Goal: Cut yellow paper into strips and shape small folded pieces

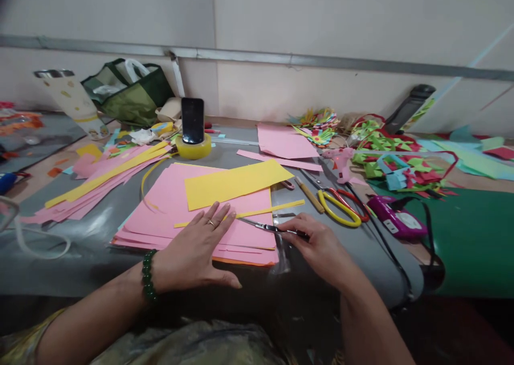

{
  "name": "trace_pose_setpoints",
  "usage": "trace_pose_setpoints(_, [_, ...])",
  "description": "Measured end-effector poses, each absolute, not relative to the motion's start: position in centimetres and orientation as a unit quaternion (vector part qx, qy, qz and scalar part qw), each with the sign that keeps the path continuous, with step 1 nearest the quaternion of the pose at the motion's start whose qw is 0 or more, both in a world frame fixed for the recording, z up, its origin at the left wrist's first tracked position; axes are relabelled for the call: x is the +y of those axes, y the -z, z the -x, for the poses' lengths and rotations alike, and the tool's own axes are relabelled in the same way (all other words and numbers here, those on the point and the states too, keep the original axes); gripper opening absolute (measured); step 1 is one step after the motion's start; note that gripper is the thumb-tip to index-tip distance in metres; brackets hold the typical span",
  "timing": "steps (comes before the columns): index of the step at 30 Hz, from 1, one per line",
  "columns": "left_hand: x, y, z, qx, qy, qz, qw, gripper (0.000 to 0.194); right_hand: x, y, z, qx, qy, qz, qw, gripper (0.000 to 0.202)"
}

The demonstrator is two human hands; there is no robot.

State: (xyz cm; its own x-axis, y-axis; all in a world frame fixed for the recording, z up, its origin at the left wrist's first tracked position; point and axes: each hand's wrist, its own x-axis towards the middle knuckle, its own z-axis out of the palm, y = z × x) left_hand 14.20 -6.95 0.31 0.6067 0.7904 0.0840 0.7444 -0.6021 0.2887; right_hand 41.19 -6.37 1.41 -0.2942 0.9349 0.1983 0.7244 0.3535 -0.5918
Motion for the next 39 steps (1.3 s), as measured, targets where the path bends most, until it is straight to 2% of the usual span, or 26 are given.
trace_pose_setpoints(14, [-6.9, -0.3, -14.3, 0.436, -0.096, -0.887, 0.116, 0.123, -6.3, -2.0, -39.8, -0.788, -0.218, 0.516, 0.258, 0.021])
trace_pose_setpoints(22, [-6.0, -0.2, -17.0, 0.434, -0.110, -0.887, 0.117, 0.128, -5.7, -1.3, -41.1, -0.776, -0.178, 0.537, 0.279, 0.021])
trace_pose_setpoints(31, [-7.1, -0.7, -13.2, 0.427, -0.086, -0.891, 0.126, 0.124, -5.3, -0.9, -41.3, -0.785, -0.173, 0.526, 0.280, 0.018])
trace_pose_setpoints(39, [-7.0, -0.2, -13.4, 0.426, -0.091, -0.894, 0.107, 0.125, -5.7, -1.8, -40.6, -0.790, -0.193, 0.521, 0.259, 0.022])
